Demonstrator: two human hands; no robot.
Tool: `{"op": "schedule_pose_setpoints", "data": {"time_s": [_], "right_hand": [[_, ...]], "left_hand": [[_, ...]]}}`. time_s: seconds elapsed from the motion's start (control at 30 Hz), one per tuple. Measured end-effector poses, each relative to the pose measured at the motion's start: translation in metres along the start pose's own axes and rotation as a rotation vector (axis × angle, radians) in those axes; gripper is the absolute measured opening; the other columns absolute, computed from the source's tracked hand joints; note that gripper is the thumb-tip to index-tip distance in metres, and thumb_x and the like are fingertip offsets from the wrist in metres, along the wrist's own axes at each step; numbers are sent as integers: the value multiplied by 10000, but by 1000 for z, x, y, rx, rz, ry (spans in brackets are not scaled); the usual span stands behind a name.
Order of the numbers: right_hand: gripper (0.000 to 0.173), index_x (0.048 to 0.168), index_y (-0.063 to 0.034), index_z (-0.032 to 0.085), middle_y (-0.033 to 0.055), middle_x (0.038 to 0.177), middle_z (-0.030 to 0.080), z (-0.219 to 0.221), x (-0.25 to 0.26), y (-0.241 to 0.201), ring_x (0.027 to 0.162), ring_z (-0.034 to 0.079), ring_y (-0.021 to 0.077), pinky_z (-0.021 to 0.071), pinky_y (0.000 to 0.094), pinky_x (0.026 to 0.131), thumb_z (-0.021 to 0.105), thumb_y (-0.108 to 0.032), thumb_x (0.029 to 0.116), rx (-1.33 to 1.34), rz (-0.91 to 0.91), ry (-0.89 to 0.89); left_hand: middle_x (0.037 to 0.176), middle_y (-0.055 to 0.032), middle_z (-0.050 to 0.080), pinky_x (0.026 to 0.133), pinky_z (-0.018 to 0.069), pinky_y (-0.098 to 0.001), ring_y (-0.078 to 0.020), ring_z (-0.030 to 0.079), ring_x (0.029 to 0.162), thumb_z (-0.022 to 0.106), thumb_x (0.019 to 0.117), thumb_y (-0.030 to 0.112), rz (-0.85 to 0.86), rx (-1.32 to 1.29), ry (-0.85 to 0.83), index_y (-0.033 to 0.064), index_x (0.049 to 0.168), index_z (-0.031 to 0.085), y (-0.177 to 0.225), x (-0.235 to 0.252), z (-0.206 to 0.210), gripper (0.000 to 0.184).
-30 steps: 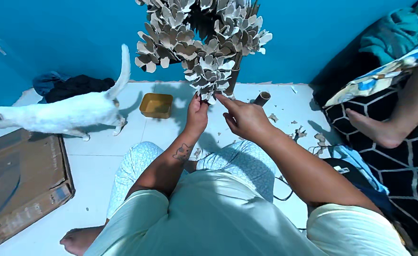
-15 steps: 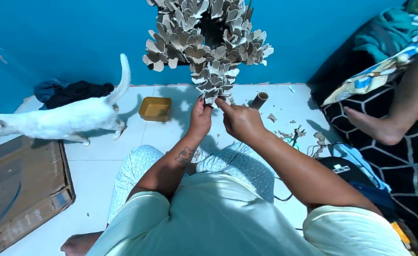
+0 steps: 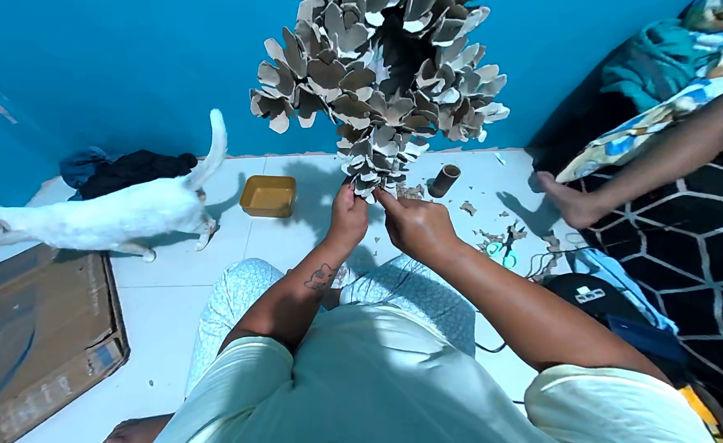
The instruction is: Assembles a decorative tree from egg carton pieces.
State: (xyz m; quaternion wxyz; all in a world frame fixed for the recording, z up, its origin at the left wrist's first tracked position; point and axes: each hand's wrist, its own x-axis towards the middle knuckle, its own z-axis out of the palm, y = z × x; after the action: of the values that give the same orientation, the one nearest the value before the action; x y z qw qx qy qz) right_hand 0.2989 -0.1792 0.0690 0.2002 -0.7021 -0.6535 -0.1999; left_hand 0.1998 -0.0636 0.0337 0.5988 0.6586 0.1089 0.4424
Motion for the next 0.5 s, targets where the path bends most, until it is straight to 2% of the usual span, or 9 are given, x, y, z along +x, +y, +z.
{"op": "schedule_pose_setpoints", "data": {"time_s": [0.17, 0.27, 0.4, 0.47, 0.5], "right_hand": [[430, 1317, -85, 685, 146, 689, 647, 0, -7, 5, 557, 649, 347, 507, 486, 466, 592, -69, 898, 6, 7, -11], [451, 1386, -98, 636, 174, 781, 676, -8, -8, 10, 643, 679, 372, 541, 535, 554, 593, -114, 937, 65, 39, -171], [534, 1515, -209, 526, 196, 948, 717, -47, -7, 16, 787, 702, 394, 544, 597, 706, 578, -147, 988, 182, 51, -442], [432, 1437, -167, 612, 149, 925, 730, -71, -6, 20, 755, 698, 325, 558, 568, 711, 578, -170, 1006, 264, 28, -445], [373, 1366, -136, 666, 119, 903, 734, -81, -5, 21, 737, 697, 286, 571, 540, 695, 567, -190, 1011, 295, 12, -384]], "left_hand": [[1196, -88, 650, 1015, 512, -326, -78, 622, 1112, 401, 1017, -6, 55, 3, -2, -47, 1275, 562, -1, 2, 0, 307], [1152, -68, 664, 987, 535, -324, -72, 640, 1069, 420, 1020, -8, 63, -27, 16, -41, 1256, 566, -6, 3, 2, 280], [1177, -99, 658, 1006, 519, -311, -71, 630, 1092, 418, 1016, -13, 43, 2, 22, -77, 1269, 558, -10, 2, 1, 296], [1185, -109, 655, 1011, 514, -313, -74, 625, 1103, 416, 1010, -22, 14, -2, 26, -81, 1266, 560, -11, 2, 1, 300], [1187, -111, 656, 1012, 514, -313, -75, 625, 1105, 415, 1009, -22, 7, -10, 26, -82, 1263, 562, -12, 3, 2, 299]]}}
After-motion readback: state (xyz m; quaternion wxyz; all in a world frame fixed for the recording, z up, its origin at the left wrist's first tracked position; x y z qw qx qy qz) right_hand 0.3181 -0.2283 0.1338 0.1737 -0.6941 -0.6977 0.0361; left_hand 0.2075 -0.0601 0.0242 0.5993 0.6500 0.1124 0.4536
